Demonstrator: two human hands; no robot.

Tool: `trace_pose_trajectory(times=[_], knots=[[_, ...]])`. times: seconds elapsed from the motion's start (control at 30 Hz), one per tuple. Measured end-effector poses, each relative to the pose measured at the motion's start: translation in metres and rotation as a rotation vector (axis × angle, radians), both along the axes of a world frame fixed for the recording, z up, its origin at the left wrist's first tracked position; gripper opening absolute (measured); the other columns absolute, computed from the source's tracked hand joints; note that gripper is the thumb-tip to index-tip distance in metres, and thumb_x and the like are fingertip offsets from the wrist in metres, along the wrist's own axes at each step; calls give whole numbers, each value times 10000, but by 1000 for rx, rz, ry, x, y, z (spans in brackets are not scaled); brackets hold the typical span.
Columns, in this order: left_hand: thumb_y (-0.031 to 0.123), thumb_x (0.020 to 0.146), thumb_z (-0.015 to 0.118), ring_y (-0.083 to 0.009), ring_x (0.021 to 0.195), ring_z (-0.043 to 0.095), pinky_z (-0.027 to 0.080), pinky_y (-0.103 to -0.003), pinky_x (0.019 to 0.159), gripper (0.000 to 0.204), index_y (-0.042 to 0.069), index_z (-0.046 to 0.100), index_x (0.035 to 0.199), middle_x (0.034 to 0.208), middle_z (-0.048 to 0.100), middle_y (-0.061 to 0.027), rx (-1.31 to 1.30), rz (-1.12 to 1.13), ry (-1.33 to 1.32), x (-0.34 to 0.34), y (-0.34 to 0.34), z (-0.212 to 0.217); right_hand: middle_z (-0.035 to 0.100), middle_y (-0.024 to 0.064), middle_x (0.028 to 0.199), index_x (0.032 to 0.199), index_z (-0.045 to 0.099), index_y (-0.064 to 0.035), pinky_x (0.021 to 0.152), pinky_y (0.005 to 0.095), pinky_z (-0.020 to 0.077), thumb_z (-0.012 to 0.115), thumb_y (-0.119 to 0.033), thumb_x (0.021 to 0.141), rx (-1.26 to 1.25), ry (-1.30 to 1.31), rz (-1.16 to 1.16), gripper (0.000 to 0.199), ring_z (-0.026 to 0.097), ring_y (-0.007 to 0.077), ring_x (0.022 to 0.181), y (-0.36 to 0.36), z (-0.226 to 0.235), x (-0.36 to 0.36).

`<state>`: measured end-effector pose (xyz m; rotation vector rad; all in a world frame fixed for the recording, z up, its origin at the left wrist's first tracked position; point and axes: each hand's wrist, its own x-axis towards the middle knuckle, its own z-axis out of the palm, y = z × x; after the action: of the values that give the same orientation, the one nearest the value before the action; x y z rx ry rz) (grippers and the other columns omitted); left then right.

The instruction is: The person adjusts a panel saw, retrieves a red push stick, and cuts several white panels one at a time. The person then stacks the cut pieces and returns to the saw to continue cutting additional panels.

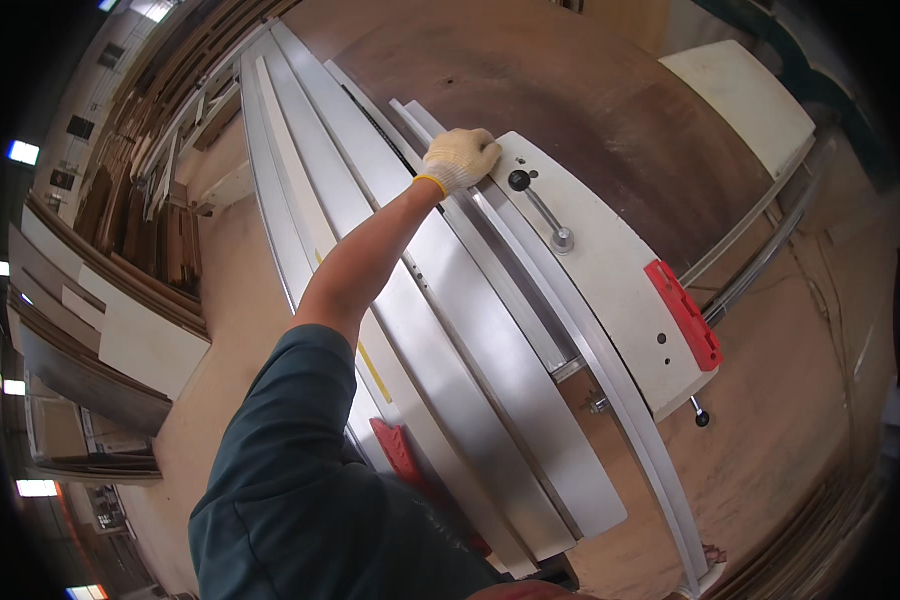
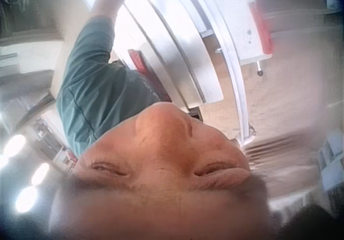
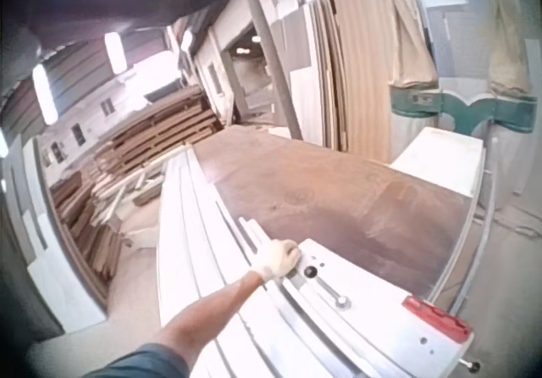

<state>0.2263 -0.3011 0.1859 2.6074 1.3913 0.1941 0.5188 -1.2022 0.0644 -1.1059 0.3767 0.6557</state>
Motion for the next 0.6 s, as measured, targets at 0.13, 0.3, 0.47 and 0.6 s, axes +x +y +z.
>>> trace_pose_trajectory(times=[0.13,0.3,0.47,0.6], knots=[[425,939,496,-383,995,721,544,-476,943,454,114,771,1122,1025,768,-178,-59,6,-4,-2,1,2,672,184,1015,1078,678,52,914,473,527,638,-303,913,-403,-26,-119,393,642,335,982,-5,3,-2],[397,940,492,-377,991,720,548,-484,929,436,107,781,1088,998,767,-181,-17,-3,-15,-4,2,1,690,150,1165,1216,678,-31,1018,491,464,524,-443,981,-641,-101,-181,499,625,327,1129,16,63,20],[389,935,500,-379,978,709,543,-500,901,414,95,784,1002,976,759,-190,-40,-27,-45,-8,9,-3,623,229,1355,1428,547,67,1023,402,515,459,-265,1059,-1014,-929,-18,505,651,314,1174,271,186,9],[397,944,502,-344,1016,711,535,-489,894,424,75,771,1007,993,767,-172,3,-82,-78,-14,12,-6,622,179,1335,1398,572,-8,1070,416,472,615,-45,917,-547,-1385,814,484,607,339,1268,581,181,-135]])
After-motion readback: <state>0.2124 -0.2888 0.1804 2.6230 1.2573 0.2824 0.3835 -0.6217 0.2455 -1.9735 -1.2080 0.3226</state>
